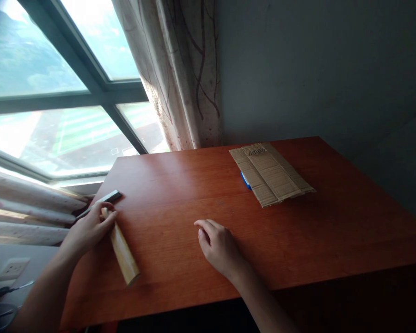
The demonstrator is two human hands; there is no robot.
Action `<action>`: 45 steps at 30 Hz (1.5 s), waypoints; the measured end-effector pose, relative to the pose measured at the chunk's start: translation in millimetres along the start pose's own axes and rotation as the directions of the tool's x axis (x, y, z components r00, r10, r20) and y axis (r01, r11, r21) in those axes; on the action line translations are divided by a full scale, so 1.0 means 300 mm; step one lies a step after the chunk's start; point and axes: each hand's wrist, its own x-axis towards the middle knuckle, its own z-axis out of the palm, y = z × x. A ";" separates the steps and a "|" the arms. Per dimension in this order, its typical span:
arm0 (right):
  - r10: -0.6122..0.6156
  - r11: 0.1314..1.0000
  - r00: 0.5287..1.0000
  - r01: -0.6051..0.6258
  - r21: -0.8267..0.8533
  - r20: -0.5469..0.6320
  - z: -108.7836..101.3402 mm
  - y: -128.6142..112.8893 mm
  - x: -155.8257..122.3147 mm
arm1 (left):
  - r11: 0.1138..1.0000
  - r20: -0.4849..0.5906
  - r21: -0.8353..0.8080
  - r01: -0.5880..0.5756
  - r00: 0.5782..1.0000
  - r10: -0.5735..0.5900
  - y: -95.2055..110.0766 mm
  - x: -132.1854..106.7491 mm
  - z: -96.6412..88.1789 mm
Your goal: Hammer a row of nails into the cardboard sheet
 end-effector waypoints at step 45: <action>0.195 0.852 0.967 -0.251 -0.460 -0.166 -0.638 0.306 0.373 | 0.903 -0.012 0.056 -0.425 0.905 0.426 0.367 -0.097 -0.011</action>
